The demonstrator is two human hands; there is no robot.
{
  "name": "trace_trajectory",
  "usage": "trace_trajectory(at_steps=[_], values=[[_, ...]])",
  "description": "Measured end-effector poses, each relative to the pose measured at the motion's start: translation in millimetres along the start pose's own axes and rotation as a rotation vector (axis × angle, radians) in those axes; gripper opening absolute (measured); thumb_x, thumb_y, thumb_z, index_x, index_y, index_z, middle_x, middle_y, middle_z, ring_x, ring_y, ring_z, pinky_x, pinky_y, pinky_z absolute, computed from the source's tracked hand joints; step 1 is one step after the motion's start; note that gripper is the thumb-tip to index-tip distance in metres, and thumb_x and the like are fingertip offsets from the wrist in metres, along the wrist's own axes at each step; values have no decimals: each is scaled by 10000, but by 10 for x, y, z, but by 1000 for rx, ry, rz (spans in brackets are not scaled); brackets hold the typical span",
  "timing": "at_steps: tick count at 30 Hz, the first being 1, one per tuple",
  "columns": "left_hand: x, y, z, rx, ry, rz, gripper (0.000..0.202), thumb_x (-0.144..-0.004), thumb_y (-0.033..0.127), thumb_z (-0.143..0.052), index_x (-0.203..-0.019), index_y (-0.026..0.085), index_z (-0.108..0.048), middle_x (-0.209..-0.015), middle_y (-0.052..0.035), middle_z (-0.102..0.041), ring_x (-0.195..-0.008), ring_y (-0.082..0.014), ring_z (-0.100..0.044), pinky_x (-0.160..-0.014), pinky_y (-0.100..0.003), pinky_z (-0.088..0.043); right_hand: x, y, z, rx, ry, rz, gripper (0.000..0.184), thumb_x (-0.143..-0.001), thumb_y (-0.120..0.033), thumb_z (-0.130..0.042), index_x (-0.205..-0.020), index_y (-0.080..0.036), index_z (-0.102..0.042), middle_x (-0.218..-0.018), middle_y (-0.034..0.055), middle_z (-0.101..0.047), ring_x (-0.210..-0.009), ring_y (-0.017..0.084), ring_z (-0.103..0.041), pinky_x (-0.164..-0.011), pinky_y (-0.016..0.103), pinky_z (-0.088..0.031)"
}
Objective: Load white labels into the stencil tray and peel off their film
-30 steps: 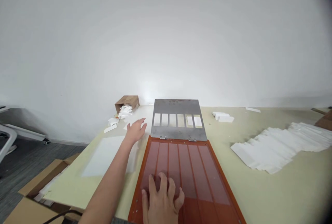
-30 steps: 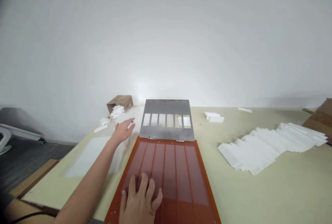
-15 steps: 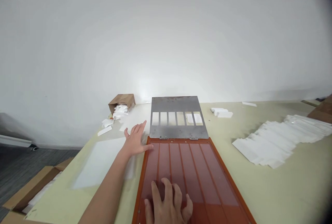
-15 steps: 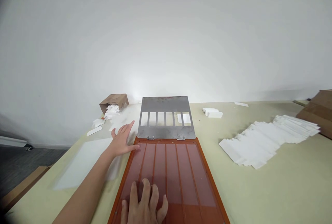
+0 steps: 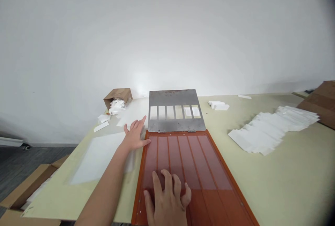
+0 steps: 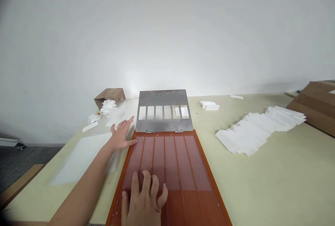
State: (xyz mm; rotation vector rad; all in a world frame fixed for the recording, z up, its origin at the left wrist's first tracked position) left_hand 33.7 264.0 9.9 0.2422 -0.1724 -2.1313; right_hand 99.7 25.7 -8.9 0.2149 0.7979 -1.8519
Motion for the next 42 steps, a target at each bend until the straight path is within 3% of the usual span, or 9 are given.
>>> trace_trajectory(at_steps=[7, 11, 24, 31, 35, 39, 42], values=[[-17, 22, -15, 13, 6, -27, 1044, -797, 540, -633, -1597, 327, 4, -1591, -137, -378, -1473, -436, -252, -1105, -765, -49, 3, 42, 169, -19, 1, 31, 354, -926, -495, -532, -1195, -326, -686, -1212, 75, -681, -1116, 325, -549, -1027, 597, -276], [-19, 39, -20, 20, 15, -45, 1010, -811, 567, -606, -1600, 307, -31, -1582, -155, -387, -1469, -429, -260, -1104, -758, -39, 22, 147, 241, 27, -12, 68, 306, -916, -471, -561, -1131, -309, -707, -1223, 74, -665, -1138, 337, -527, -1030, 605, -251], [-20, 100, 1, 28, 31, -78, 902, -859, 588, -513, -1600, 294, -90, -1533, -134, -462, -1453, -414, -287, -1111, -754, -24, 12, 179, 190, 51, -62, 57, 286, -934, -446, -538, -1113, -293, -702, -1222, 73, -659, -1133, 323, -522, -1033, 589, -246], [-25, 127, 47, 49, 55, -88, 857, -886, 570, -488, -1597, 309, -88, -1447, -135, -547, -1371, -360, -417, -1113, -746, -32, -37, 180, 281, -47, 41, 19, 275, -935, -448, -531, -1045, -277, -715, -1134, 52, -709, -1066, 297, -554, -1006, 542, -252], [-27, 121, 57, 52, 70, -83, 855, -884, 571, -487, -1597, 310, -94, -1419, -136, -569, -1347, -361, -442, -1114, -743, -52, -19, 205, 330, -57, 29, 41, 286, -927, -447, -553, -1116, -288, -696, -1171, 45, -697, -1079, 286, -550, -1005, 514, -262], [-25, 134, 63, 58, 75, -85, 836, -883, 550, -487, -1594, 312, -119, -1403, -120, -585, -1336, -353, -459, -1123, -732, -47, -58, 345, 485, -20, -20, 161, 333, -920, -429, -573, -1222, -315, -656, -1230, 45, -663, -1094, 266, -545, -958, 454, -303], [-34, 137, 65, 62, 78, -78, 814, -885, 528, -481, -1592, 304, -145, -1388, -122, -595, -1319, -354, -476, -1124, -728, -49, -223, 720, 648, 32, -50, 124, 269, -951, -386, -520, -1149, -320, -689, -1208, 58, -657, -1099, 269, -548, -913, 441, -323]])
Point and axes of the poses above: each hand's wrist, its own x-axis away from the middle knuckle, its own z-axis out of the back of the hand, y = z × x, the point moved 9 cm from there along -x, towards the middle knuckle
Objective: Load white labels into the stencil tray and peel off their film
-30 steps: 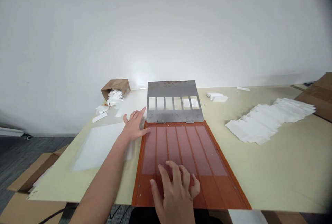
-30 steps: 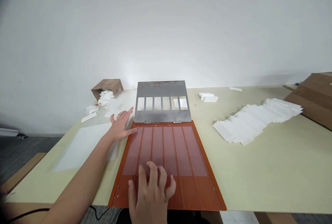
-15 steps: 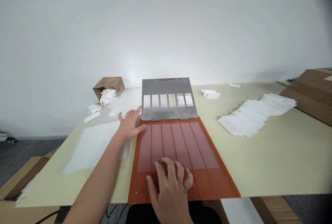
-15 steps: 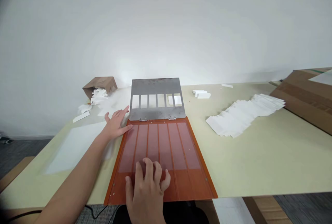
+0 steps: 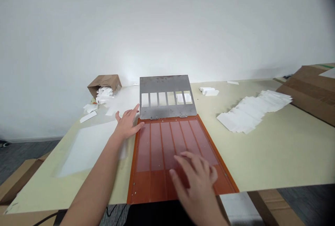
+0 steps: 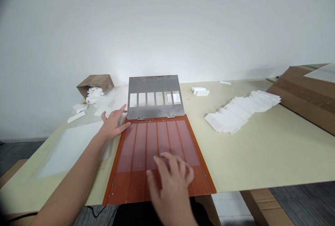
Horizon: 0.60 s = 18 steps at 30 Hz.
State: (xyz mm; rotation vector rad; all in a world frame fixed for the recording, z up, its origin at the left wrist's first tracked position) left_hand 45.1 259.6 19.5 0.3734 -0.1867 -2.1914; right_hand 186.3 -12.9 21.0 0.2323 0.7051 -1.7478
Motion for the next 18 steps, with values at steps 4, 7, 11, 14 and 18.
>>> trace_trajectory(at_steps=[4, 7, 11, 14, 18], values=[[-17, -21, -6, 9, 18, 17, 775, -895, 502, -455, -1588, 298, -173, -1375, -123, -608, -1317, -345, -478, -1132, -712, -41, -185, 651, 228, 83, 37, -68, 298, -980, -395, -455, -1107, -288, -703, -1185, 87, -654, -1074, 271, -573, -874, 449, -334], [-24, -34, -18, 16, 33, 24, 752, -892, 495, -446, -1578, 291, -215, -1356, -116, -621, -1315, -341, -486, -1141, -701, -34, -319, 982, 307, 116, 24, -56, 305, -977, -425, -459, -1086, -277, -703, -1184, 92, -653, -1070, 276, -574, -857, 447, -344], [-39, -49, -32, 16, 67, 35, 674, -904, 487, -434, -1538, 293, -314, -1298, -100, -660, -1285, -333, -519, -1147, -686, -58, -631, 1051, 266, 101, -72, 52, 325, -974, -429, -451, -1085, -256, -702, -1175, 107, -646, -1094, 278, -561, -882, 452, -371], [-59, -73, -46, 11, 98, 53, 545, -922, 458, -419, -1447, 315, -445, -1209, -81, -704, -1247, -317, -551, -1144, -679, -71, -1086, 915, 175, 76, -111, 140, 327, -959, -407, -453, -1105, -245, -697, -1163, 120, -640, -1069, 285, -553, -874, 459, -384], [-76, -88, -61, 12, 122, 62, 470, -920, 443, -425, -1361, 316, -526, -1173, -74, -718, -1231, -314, -565, -1138, -679, -78, -1967, 555, -93, 47, -189, 302, 389, -950, -374, -450, -1253, -199, -621, -1283, 153, -590, -1173, 320, -496, -943, 500, -374]])
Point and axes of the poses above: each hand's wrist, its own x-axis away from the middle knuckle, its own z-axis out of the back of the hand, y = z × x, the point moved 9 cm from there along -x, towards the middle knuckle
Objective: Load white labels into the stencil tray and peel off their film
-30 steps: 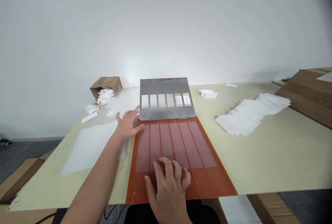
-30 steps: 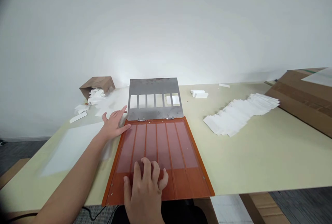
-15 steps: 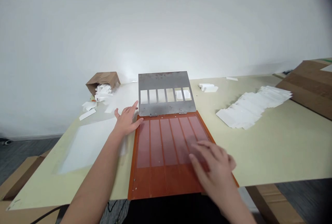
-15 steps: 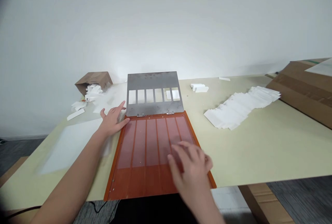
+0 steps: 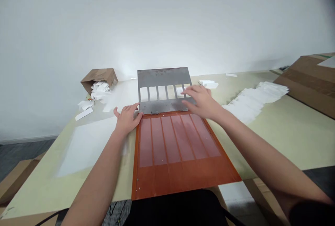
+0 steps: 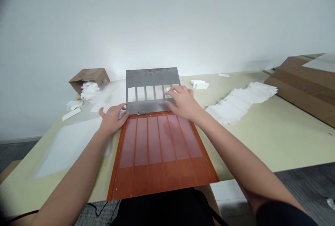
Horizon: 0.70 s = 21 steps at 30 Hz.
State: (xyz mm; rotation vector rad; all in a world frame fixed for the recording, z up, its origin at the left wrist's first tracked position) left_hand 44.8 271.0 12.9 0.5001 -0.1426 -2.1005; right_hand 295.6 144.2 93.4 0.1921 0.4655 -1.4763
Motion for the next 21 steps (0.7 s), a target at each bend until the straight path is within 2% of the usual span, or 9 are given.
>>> trace_trajectory(at_steps=[5, 8, 9, 11, 14, 16, 21], values=[[4, -8, 30, 19, 29, 19, 560, -912, 460, -432, -1440, 274, -435, -1263, -110, -679, -1255, -317, -549, -1144, -680, -52, -1231, 30, -168, 39, -86, 55, 618, -954, -424, -417, -1482, -102, -396, -1537, 210, -389, -1364, 373, -340, -1071, 577, -280], [9, -4, 33, 25, 24, 26, 558, -908, 458, -440, -1435, 275, -441, -1258, -105, -682, -1271, -329, -538, -1149, -678, -40, -1718, 142, -284, 98, -125, -21, 710, -985, -498, -360, -1562, -106, -232, -1627, 194, -239, -1458, 358, -220, -1142, 584, -175], [11, -4, 30, 29, 21, 31, 556, -908, 456, -443, -1435, 279, -440, -1256, -101, -683, -1272, -331, -537, -1150, -677, -44, -1831, 170, -325, 105, -134, -45, 712, -994, -516, -332, -1563, -102, -224, -1626, 205, -237, -1459, 365, -221, -1144, 603, -152], [15, -10, 21, 40, 13, 47, 556, -909, 449, -449, -1440, 283, -433, -1255, -95, -684, -1268, -330, -541, -1149, -679, -57, -1990, 213, -432, 114, -174, -89, 694, -1003, -549, -282, -1511, -79, -344, -1548, 239, -369, -1403, 390, -325, -1123, 660, -121], [24, -22, 10, 63, 5, 80, 562, -908, 435, -465, -1449, 288, -416, -1256, -98, -682, -1267, -324, -538, -1147, -681, -66, -2105, 222, -613, 112, -267, -121, 715, -1000, -609, -241, -1277, -57, -602, -1240, 222, -629, -1214, 367, -520, -1092, 679, -137], [28, -28, 9, 80, 4, 99, 573, -904, 429, -481, -1455, 290, -405, -1259, -99, -679, -1275, -322, -528, -1148, -682, -52, -2140, 212, -677, 113, -305, -130, 741, -988, -645, -245, -1175, -57, -655, -1129, 200, -662, -1161, 346, -547, -1085, 656, -159], [29, -53, 8, 128, 1, 136, 600, -895, 440, -509, -1465, 293, -390, -1280, -97, -670, -1281, -329, -516, -1141, -692, -25, -2194, 201, -618, 115, -329, -173, 745, -958, -684, -275, -1095, -65, -667, -1164, 214, -625, -1167, 367, -523, -1057, 657, -198]])
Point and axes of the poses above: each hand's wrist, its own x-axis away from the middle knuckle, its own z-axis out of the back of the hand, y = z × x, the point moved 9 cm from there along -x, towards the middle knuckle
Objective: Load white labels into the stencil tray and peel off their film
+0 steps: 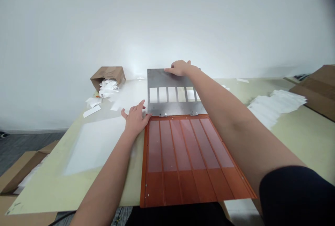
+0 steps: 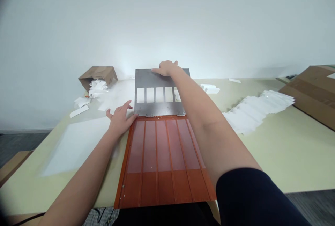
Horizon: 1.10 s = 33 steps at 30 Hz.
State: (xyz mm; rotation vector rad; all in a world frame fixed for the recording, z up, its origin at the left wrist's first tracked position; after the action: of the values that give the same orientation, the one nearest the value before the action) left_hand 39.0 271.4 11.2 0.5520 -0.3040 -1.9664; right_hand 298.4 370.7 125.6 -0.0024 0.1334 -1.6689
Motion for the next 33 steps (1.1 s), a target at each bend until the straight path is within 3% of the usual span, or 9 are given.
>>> trace_trajectory(at_steps=[4, 7, 12, 15, 18, 24, 33], values=[[-10, -50, 2, 38, 12, 31, 635, -883, 462, -532, -1474, 293, -371, -1292, -104, -662, -1270, -350, -521, -1129, -702, -35, 82, -24, 174, 9, 37, -6, 611, -907, -661, -411, -973, -114, -677, -1074, 202, -642, -1102, 384, -541, -1015, 642, -254], [-18, -87, 11, 71, 39, 40, 677, -854, 488, -575, -1472, 302, -370, -1273, -100, -668, -1254, -364, -535, -1122, -705, -45, 304, -66, 398, 67, 169, 33, 525, -886, -619, -464, -975, -142, -665, -1050, 175, -644, -1058, 371, -547, -992, 630, -262], [-32, -127, 97, 151, 134, 13, 713, -800, 574, -637, -1431, 323, -422, -1262, -93, -674, -1218, -373, -568, -1109, -691, -78, 1048, -228, 851, 197, 459, 165, 551, -927, -612, -378, -1118, -159, -627, -1195, 181, -629, -1079, 368, -521, -924, 560, -317], [-28, -135, 195, 224, 214, -36, 653, -864, 657, -506, -1411, 308, -437, -1270, -95, -672, -1196, -345, -595, -1098, -649, -139, 1544, -345, 1040, 269, 536, 236, 523, -963, -575, -332, -1137, -178, -625, -1162, 163, -654, -1022, 343, -555, -908, 528, -325], [1, -98, 298, 278, 293, -121, 735, -868, 761, -363, -1405, 265, -442, -1262, -115, -673, -1196, -336, -601, -1078, -593, -196, 1966, -429, 1170, 288, 569, 291, 475, -988, -532, -310, -1110, -212, -638, -1088, 119, -680, -963, 306, -585, -873, 472, -352], [126, 58, 474, 310, 458, -276, 1015, -704, 962, -266, -1341, 213, -520, -1229, -145, -670, -1141, -356, -610, -1004, -501, -294, 2523, -547, 1074, 285, 396, 423, 492, -990, -587, -351, -1212, -234, -612, -1108, 78, -712, -889, 251, -638, -716, 348, -387], [265, 171, 652, 305, 607, -397, 915, -765, 892, -289, -1292, 184, -533, -1156, -153, -660, -1041, -340, -638, -920, -481, -343, 2857, -629, 703, 200, 50, 427, 527, -1006, -603, -319, -1217, -244, -642, -1085, 62, -743, -886, 252, -695, -709, 348, -431]])
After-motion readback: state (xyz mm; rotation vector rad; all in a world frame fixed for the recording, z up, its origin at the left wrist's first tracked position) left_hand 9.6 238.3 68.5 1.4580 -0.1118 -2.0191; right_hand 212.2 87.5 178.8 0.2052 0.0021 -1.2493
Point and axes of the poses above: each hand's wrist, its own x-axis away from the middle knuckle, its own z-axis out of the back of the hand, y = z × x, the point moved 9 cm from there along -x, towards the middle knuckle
